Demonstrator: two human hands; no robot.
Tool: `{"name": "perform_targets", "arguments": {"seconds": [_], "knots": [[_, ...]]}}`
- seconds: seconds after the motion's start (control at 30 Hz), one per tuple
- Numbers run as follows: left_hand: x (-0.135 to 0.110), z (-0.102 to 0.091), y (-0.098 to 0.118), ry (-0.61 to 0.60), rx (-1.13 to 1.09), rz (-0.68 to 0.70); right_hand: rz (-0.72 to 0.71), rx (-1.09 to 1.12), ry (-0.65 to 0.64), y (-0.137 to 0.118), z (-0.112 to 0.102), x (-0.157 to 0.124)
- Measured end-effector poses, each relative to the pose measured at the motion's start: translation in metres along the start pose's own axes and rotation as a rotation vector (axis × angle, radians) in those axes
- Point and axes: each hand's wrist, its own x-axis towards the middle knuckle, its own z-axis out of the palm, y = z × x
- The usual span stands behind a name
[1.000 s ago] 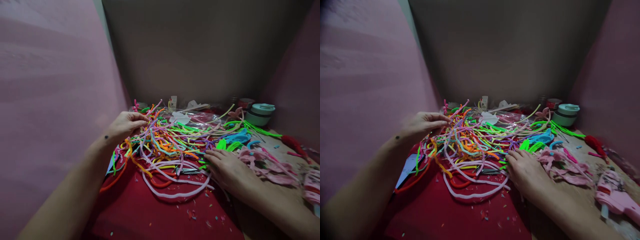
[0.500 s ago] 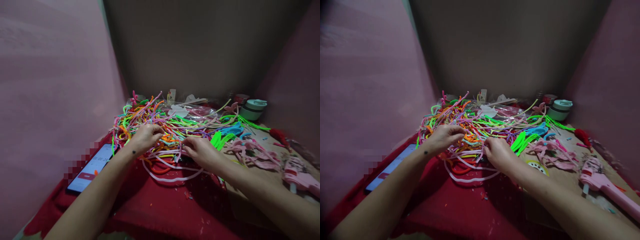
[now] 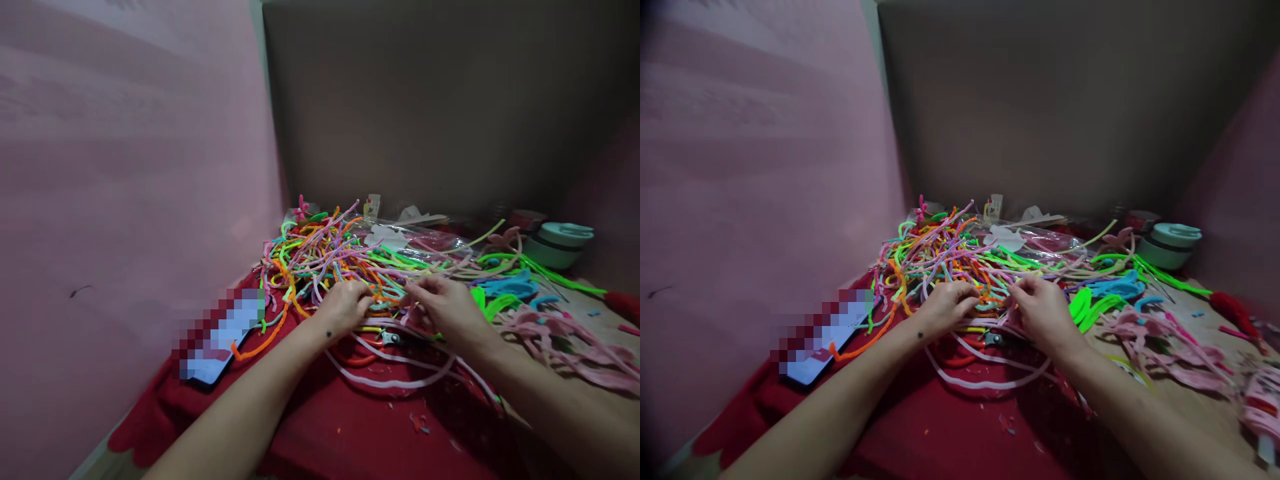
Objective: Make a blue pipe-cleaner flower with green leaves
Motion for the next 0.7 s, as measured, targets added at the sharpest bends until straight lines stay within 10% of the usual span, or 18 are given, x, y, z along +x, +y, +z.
{"name": "perform_targets", "arguments": {"seconds": [0.43,0.7], "knots": [[-0.001,0.004,-0.002,-0.042,-0.087,-0.019,0.215,0.344,0.009,0.003,-0.019,-0.020],[0.010,-0.006,0.008,-0.056,-0.474,-0.267,0.147,0.070,-0.122,0.004,-0.011,-0.038]]}}
